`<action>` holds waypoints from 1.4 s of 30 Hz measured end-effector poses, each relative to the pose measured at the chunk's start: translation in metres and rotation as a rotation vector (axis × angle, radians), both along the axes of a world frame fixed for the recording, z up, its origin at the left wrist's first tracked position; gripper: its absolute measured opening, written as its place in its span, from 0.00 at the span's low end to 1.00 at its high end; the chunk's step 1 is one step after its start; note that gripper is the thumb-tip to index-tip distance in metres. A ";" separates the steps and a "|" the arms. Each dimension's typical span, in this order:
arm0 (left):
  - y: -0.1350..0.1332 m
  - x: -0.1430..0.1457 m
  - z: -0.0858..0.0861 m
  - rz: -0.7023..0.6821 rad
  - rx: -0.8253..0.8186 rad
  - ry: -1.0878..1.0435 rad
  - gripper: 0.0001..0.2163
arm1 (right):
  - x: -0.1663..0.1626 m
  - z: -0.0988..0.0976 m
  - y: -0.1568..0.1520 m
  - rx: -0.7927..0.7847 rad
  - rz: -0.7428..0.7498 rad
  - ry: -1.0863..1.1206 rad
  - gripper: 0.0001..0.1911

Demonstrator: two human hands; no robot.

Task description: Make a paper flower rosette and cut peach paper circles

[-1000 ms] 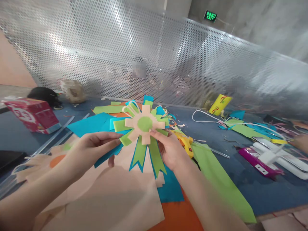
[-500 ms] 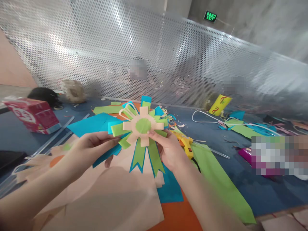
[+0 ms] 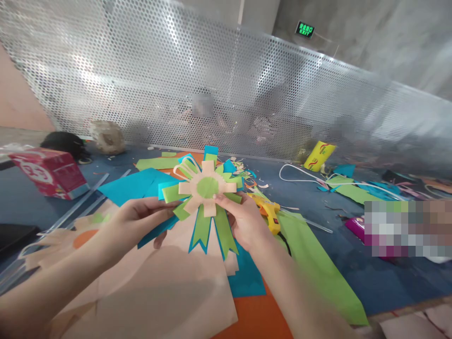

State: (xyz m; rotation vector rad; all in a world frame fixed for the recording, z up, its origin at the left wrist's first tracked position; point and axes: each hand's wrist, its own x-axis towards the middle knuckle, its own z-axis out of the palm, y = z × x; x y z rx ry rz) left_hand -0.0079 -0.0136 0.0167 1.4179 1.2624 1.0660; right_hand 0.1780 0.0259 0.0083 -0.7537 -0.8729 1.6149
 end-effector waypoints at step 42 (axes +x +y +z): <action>-0.004 0.004 0.007 0.056 -0.065 -0.091 0.08 | -0.001 0.001 0.001 0.042 -0.068 -0.006 0.14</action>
